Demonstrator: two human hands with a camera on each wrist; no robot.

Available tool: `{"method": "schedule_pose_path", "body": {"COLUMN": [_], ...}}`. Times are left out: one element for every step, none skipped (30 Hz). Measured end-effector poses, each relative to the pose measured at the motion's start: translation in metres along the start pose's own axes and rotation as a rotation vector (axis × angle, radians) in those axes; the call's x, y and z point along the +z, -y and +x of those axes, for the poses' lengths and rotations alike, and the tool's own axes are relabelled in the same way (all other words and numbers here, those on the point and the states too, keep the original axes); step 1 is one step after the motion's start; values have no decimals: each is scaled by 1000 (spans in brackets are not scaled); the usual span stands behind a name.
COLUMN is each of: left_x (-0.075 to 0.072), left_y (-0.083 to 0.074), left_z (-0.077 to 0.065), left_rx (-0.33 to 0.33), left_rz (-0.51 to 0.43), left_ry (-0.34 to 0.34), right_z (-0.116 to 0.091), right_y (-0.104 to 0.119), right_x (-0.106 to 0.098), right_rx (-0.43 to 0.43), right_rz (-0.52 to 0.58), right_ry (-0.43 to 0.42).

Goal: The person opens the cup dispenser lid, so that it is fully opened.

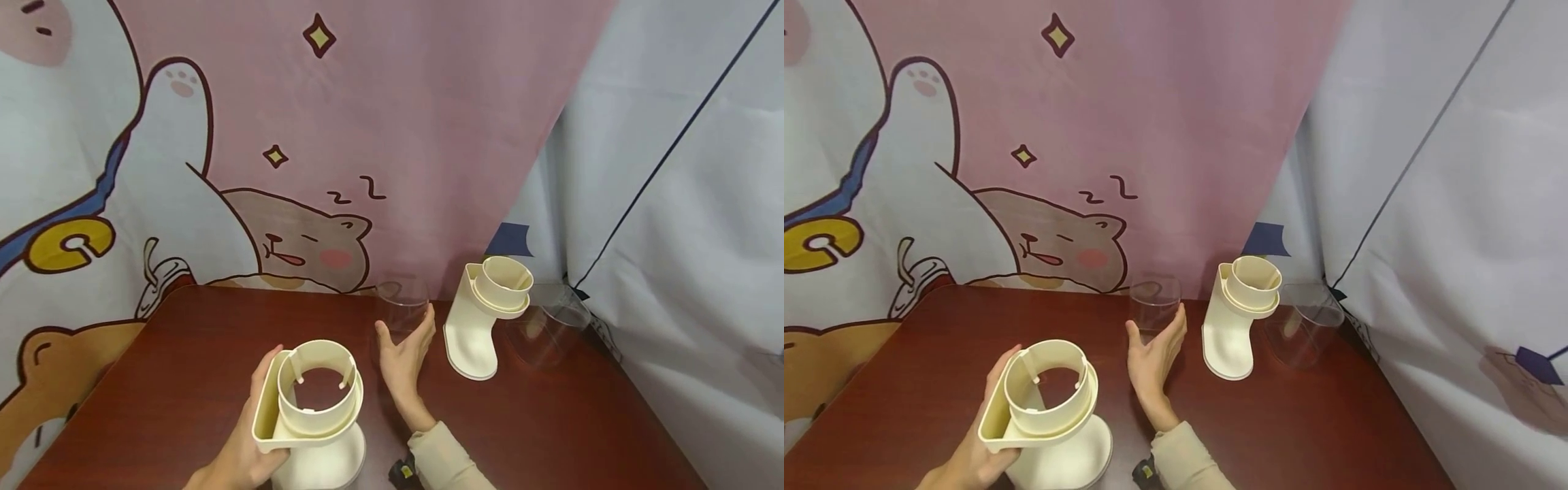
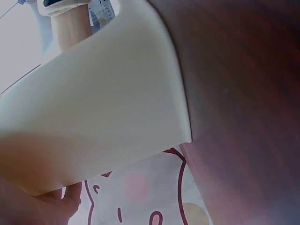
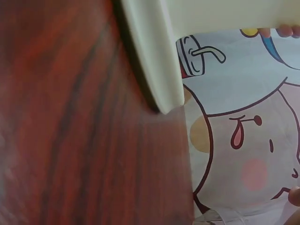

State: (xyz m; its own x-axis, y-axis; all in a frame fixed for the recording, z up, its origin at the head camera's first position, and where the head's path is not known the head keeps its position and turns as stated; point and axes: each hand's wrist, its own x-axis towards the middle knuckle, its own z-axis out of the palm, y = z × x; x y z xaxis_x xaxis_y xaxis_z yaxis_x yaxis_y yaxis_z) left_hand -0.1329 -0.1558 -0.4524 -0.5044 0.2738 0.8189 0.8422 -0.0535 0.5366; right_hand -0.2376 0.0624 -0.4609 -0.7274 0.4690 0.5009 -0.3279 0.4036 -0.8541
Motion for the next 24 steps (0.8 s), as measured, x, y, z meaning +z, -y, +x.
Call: {"method": "schedule_pose_path", "body": {"left_x": [-1, -1, -1, -1, -1, -1, 0, 0, 0, 0, 1, 1, 1, 1, 1, 1, 1, 1, 1, 2, 2, 2, 2, 2], "left_y": [0, 0, 0, 1, 1, 1, 1, 1, 1, 0, 0, 0, 0, 1, 1, 1, 1, 1, 1, 1, 0, 0, -1, -2], "left_z": [0, 1, 1, 1, 1, 1, 1, 1, 1, 1, 1, 1, 1, 1, 1, 1, 1, 1, 0, 0, 0, -1, -1, -2], "left_rx": [-4, -6, -11, -14, -17, -21, -24, -24, -25, -23, -23, -20, -15, -10, -6, -2, 0, 4, 5, 4, 1, -4, -13, -24], "left_rz": [-3, -3, -6, -6, -7, -5, -7, -6, -6, -3, -1, 4, 8, 12, 14, 17, 19, 22, 23, 26, 29, 34, 43, 56], "left_ry": [0, 0, 2, 5, 8, 10, 13, 14, 14, 13, 13, 12, 13, 13, 13, 13, 11, 9, 7, 3, -2, -7, -12, -15], "right_z": [0, 1, 1, 2, 2, 2, 2, 1, 1, 0, 0, -1, -1, -1, -1, 0, 0, 1, 2, 3, 4, 5, 6, 7], "right_y": [0, -1, -1, -2, -3, -4, -6, -8, -9, -11, -13, -15, -16, -17, -18, -18, -17, -15, -13, -10, -7, -2, 3, 9], "right_x": [1, 1, 1, 1, 1, 1, 0, 0, 0, -1, -1, -1, -2, -2, -3, -3, -4, -5, -6, -7, -9, -10, -12, -14], "right_rx": [-4, -6, -4, -5, 0, 0, 0, 5, 9, 15, 23, 30, 42, 51, 61, 70, 73, 76, 71, 59, 39, 8, -38, -85], "right_rz": [12, 18, 26, 32, 38, 41, 44, 46, 47, 44, 34, 25, 19, 10, 2, -10, -24, -32, -38, -39, -32, -10, 25, 76], "right_ry": [-5, -8, -10, -12, -10, -7, -4, 1, 7, 13, 19, 22, 24, 24, 25, 26, 28, 28, 25, 22, 15, 6, -2, -4]}}
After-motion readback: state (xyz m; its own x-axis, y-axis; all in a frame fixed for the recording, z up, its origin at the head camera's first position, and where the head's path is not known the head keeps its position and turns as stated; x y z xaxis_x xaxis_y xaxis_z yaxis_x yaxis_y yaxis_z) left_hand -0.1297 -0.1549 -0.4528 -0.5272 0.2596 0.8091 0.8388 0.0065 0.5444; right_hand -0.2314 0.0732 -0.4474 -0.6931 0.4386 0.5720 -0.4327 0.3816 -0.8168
